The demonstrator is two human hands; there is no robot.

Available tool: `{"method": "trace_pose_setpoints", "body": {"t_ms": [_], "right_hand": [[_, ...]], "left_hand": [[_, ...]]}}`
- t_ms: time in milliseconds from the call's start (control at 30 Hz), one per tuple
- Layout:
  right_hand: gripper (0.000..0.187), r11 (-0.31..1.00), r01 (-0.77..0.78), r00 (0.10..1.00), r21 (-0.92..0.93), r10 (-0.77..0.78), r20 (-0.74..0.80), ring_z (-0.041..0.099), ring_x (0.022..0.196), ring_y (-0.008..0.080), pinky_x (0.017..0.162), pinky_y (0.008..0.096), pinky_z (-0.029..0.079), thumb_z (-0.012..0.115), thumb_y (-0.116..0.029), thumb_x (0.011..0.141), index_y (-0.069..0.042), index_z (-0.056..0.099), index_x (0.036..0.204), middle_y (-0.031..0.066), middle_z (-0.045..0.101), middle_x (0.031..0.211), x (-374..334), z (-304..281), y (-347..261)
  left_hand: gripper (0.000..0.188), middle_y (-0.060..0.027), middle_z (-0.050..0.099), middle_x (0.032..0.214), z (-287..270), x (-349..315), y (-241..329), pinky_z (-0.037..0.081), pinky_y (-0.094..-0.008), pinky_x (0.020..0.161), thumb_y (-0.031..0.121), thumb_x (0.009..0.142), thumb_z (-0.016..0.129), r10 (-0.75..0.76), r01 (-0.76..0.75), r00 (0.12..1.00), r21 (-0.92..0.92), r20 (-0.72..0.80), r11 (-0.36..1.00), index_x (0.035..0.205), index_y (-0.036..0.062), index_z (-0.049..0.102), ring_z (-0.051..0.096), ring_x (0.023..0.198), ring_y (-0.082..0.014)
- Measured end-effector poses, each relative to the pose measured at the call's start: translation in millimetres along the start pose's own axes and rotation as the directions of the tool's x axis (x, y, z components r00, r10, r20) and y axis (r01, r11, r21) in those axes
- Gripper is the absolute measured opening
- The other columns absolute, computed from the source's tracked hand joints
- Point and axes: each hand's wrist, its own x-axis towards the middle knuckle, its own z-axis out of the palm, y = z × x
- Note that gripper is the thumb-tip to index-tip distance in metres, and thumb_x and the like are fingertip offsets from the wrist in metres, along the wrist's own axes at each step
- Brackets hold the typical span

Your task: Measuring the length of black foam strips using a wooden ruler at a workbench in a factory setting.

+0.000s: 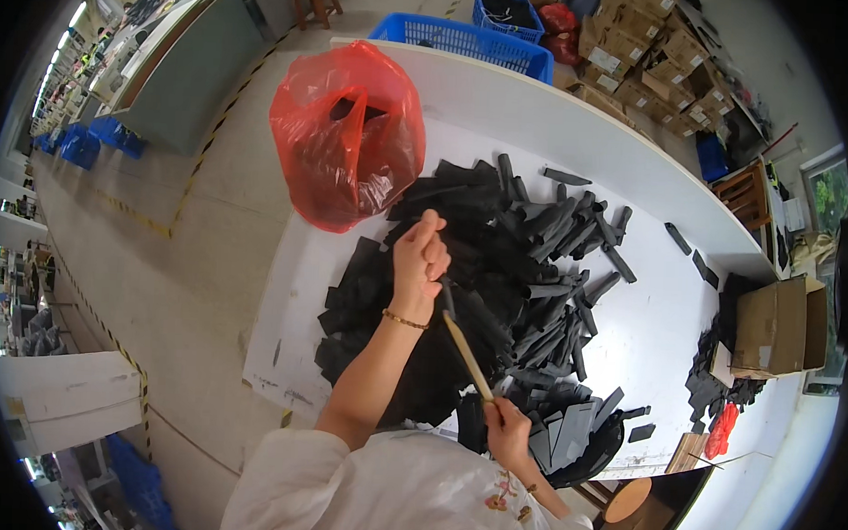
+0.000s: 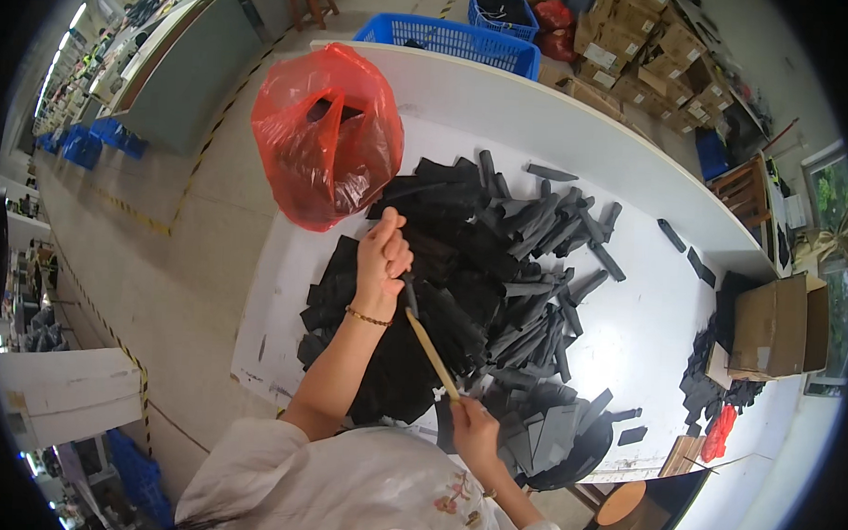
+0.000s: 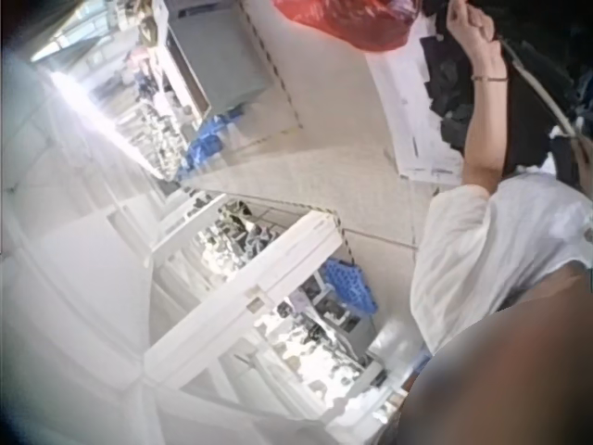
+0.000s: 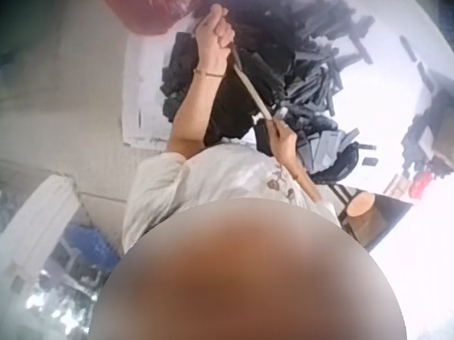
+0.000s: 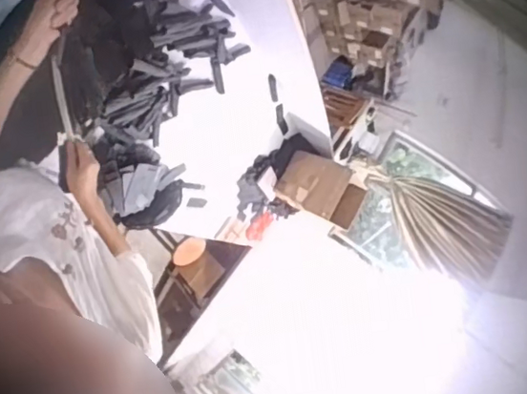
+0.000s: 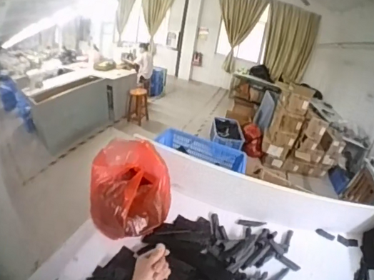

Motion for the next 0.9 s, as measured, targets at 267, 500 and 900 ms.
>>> {"method": "trace_pose_setpoints", "body": {"t_ms": [267,500,900], "right_hand": [[0.025,0.906,0.173,0.940,0.386,-0.035,-0.339,0.048,0.058,0.0088,0.055,0.0219,0.039,0.068,-0.002,0.085,-0.002,0.059,0.108,0.0052,0.055,0.068,92,6,-39],[0.005,0.947,0.186,0.964,0.260,-0.125,-0.236,0.053,0.073,0.0139,0.064,0.0241,0.042,0.064,-0.001,0.089,0.001,0.065,0.093,0.0049,0.056,0.080,135,-22,-42],[0.019,0.902,0.246,0.648,0.355,0.119,-0.752,0.037,0.059,0.0046,0.054,0.0201,0.031,0.051,-0.013,0.098,-0.003,0.053,0.082,-0.0037,0.045,0.069,226,-66,-48]], "left_hand": [[0.025,0.0029,0.050,0.060,31,-37,-51,0.030,-0.0205,0.043,0.031,0.094,0.063,-0.215,0.180,0.968,-0.239,-0.131,0.954,0.090,0.0064,0.060,0.040,0.045,-0.0055],[0.037,-0.0076,0.066,0.093,16,-35,-34,0.049,-0.0219,0.063,0.022,0.093,0.064,-0.028,-0.150,0.945,0.508,0.326,0.848,0.118,-0.0044,0.056,0.060,0.074,-0.0089],[0.037,-0.0093,0.062,0.065,40,-77,-56,0.044,-0.0226,0.047,0.032,0.104,0.037,-0.506,0.155,0.735,0.615,0.452,0.773,0.078,0.0063,0.044,0.054,0.048,-0.0104]]}}
